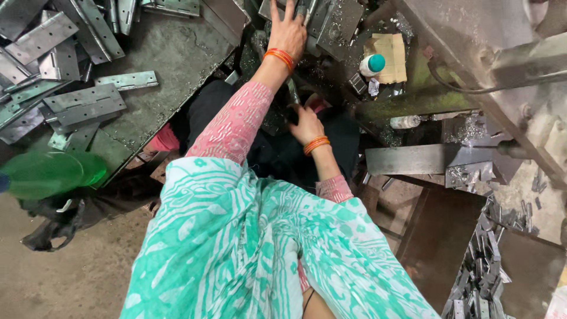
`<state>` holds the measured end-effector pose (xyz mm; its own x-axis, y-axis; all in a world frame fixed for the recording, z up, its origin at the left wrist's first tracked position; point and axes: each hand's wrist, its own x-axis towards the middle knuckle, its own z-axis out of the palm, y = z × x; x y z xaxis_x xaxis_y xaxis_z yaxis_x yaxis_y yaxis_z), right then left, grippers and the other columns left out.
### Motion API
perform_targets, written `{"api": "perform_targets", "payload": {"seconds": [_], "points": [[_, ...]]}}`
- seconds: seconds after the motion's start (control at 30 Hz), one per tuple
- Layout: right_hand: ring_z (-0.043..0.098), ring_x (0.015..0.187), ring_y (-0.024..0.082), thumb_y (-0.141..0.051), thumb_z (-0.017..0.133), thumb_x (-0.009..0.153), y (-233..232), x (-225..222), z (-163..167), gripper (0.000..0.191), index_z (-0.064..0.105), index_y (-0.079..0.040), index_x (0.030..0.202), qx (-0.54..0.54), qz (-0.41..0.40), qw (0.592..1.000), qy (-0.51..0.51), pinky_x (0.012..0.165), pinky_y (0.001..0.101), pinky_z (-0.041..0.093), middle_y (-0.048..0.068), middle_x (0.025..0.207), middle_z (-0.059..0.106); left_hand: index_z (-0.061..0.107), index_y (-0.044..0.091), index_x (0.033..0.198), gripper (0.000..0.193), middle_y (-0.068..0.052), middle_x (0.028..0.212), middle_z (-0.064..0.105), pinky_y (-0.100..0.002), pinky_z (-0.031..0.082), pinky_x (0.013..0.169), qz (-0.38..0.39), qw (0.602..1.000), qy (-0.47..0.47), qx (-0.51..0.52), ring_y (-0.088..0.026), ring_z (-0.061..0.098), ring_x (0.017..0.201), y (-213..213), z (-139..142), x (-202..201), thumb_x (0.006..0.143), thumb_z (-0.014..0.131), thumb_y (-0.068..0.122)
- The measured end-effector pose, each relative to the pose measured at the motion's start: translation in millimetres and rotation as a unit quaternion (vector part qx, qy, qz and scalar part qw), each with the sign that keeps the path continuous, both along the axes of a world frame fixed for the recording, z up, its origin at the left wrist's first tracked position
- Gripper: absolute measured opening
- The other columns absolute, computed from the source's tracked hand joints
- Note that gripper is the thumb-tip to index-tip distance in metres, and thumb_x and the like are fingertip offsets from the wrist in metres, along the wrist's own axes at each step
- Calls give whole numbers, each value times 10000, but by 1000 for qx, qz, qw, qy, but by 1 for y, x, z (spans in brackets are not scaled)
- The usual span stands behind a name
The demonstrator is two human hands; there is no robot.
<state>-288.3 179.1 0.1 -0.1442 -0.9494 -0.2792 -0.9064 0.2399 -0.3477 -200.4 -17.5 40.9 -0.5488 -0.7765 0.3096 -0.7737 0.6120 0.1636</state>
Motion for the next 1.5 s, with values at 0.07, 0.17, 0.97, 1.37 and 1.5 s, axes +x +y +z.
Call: {"api": "perform_targets", "payload": {"seconds": [0.07, 0.17, 0.97, 1.37, 1.5], "points": [[647, 1093, 416, -257, 734, 823, -9, -6, 6, 522, 620, -115, 1313, -5, 14, 1000, 22, 895, 517, 546, 212, 1152, 661, 786, 83, 1070, 281, -106, 1281, 652, -786, 131, 1091, -3, 1000, 2, -19, -408, 311, 1454, 4, 0, 4, 951, 570, 219], [668, 1067, 403, -301, 737, 825, -12, -8, 7, 510, 637, -95, 1282, -1, 3, 999, 40, 884, 506, 560, 200, 1153, 671, 777, 100, 1147, 334, -89, 1306, 645, -788, 128, 1117, 11, 1000, 9, -28, -389, 287, 1458, 7, -2, 7, 907, 571, 207], [669, 1081, 409, -308, 739, 845, -14, -19, 11, 531, 632, -71, 1308, -58, 30, 998, 10, 892, 489, 554, 201, 1141, 696, 763, 99, 1157, 307, -67, 1384, 605, -800, 78, 1123, -19, 998, 34, 57, -398, 265, 1500, -11, 11, -2, 1009, 531, 236], [724, 988, 359, -266, 733, 878, 31, 33, -38, 412, 645, -309, 1278, -72, -74, 994, -42, 831, 480, 596, 120, 1138, 676, 759, 104, 1185, 277, -72, 1437, 594, -720, 215, 1136, -16, 997, 74, 16, -331, 368, 1426, -10, 5, -7, 1066, 532, 211], [675, 1029, 412, -233, 763, 811, 22, 22, -29, 477, 647, -250, 1274, -94, -34, 994, -53, 836, 501, 571, 169, 1173, 651, 773, 121, 1060, 299, -45, 1310, 628, -751, 207, 1044, 19, 997, 51, -53, -357, 374, 1374, -6, 11, -1, 932, 551, 274]]}}
